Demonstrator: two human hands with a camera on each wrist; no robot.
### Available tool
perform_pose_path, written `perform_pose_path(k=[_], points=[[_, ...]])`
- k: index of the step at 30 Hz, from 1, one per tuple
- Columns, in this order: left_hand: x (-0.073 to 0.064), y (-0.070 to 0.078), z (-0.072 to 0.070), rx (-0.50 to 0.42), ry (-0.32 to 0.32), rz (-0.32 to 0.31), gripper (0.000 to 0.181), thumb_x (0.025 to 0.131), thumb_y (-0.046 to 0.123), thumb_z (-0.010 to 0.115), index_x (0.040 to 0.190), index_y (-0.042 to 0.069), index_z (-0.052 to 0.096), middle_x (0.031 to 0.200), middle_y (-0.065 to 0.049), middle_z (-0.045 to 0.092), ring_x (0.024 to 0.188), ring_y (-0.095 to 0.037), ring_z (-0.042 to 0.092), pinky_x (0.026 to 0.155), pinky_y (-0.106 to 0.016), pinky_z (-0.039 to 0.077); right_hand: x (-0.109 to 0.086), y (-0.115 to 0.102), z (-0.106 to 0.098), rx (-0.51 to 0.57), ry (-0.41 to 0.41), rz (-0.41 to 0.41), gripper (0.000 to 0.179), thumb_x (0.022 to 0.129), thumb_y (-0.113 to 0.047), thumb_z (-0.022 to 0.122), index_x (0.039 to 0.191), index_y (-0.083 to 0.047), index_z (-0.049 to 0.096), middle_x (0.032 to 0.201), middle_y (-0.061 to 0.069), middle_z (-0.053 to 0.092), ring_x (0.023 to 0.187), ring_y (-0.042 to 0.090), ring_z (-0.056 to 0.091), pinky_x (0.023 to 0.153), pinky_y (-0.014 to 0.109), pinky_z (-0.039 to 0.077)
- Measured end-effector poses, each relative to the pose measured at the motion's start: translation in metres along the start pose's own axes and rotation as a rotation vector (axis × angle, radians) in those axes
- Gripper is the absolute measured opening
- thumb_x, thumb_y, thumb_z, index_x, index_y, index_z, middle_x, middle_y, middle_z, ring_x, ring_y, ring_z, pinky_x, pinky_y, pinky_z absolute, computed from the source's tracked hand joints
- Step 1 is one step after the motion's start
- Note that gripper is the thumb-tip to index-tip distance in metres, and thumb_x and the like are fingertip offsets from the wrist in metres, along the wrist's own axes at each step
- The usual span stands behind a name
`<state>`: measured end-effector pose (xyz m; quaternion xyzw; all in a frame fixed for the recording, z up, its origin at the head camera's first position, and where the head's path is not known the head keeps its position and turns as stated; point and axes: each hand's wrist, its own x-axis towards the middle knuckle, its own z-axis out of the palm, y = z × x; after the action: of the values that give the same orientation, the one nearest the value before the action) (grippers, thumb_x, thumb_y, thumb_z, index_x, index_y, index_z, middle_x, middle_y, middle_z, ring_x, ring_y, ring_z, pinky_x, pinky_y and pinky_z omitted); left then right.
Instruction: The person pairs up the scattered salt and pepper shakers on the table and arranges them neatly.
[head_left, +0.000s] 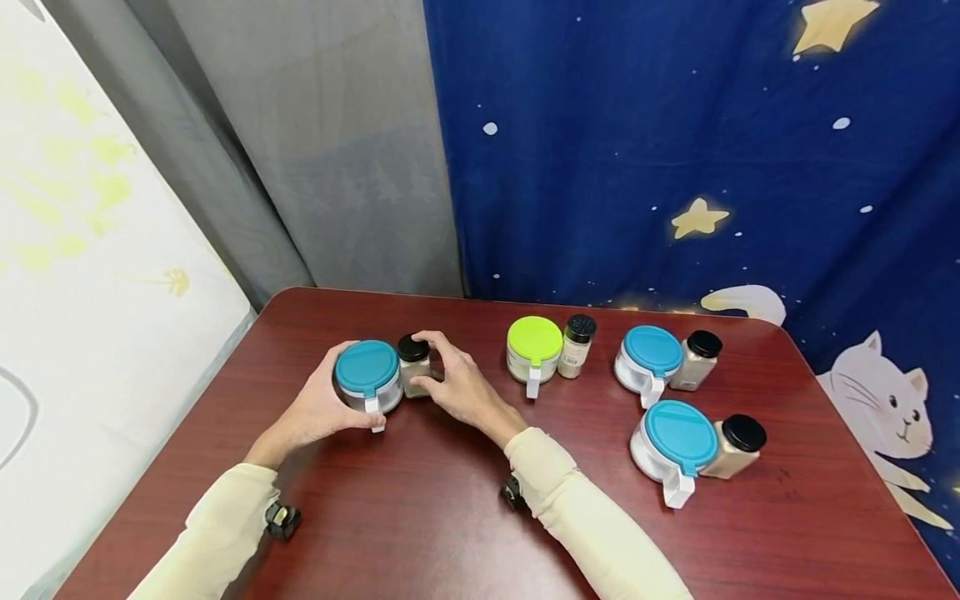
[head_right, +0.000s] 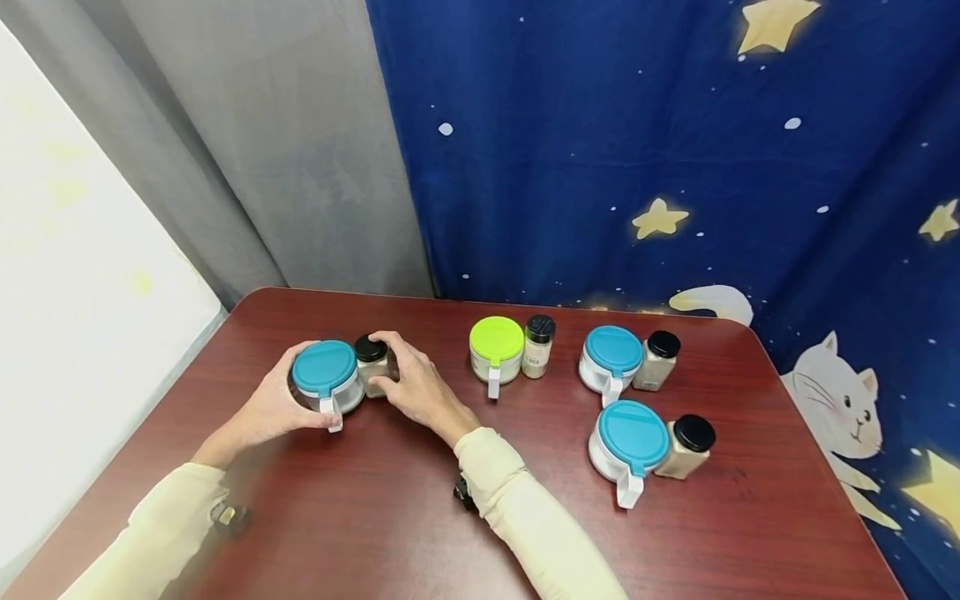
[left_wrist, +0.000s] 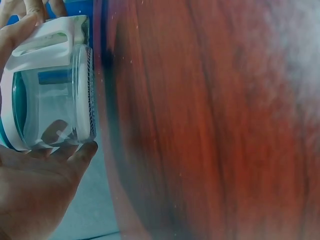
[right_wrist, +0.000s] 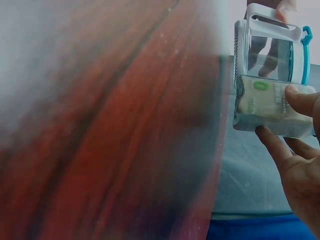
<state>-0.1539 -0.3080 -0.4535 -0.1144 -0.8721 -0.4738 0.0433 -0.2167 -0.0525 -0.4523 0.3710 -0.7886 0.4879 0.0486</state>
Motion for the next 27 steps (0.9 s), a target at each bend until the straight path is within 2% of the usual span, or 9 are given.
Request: perform_pose_path(k=[7, 27], points=[[-0.003, 0.003, 0.003, -0.025, -0.023, 0.024, 0.115, 0.063, 0.021, 0.1, 0.153, 0.012, 0.029, 0.14, -0.007, 0.049, 0.124, -0.026, 0.049, 0.102, -0.057, 0.039, -0.008, -0.004, -0.005, 0.034, -0.003, 0.01, 0.063, 0.088, -0.01, 0.081, 0.141, -0.02, 0.048, 0.133, 0.005, 0.06, 0.113, 0.012, 0.056, 0.093, 0.046, 0.051], [-0.01, 0.015, 0.015, -0.051, -0.033, 0.05, 0.115, 0.063, 0.019, 0.1, 0.153, 0.011, 0.029, 0.14, -0.006, 0.049, 0.124, -0.025, 0.049, 0.102, -0.057, 0.04, -0.023, -0.007, -0.016, 0.039, 0.007, -0.005, 0.061, 0.087, -0.01, 0.083, 0.138, -0.02, 0.051, 0.129, 0.005, 0.062, 0.114, 0.011, 0.057, 0.088, 0.044, 0.055]])
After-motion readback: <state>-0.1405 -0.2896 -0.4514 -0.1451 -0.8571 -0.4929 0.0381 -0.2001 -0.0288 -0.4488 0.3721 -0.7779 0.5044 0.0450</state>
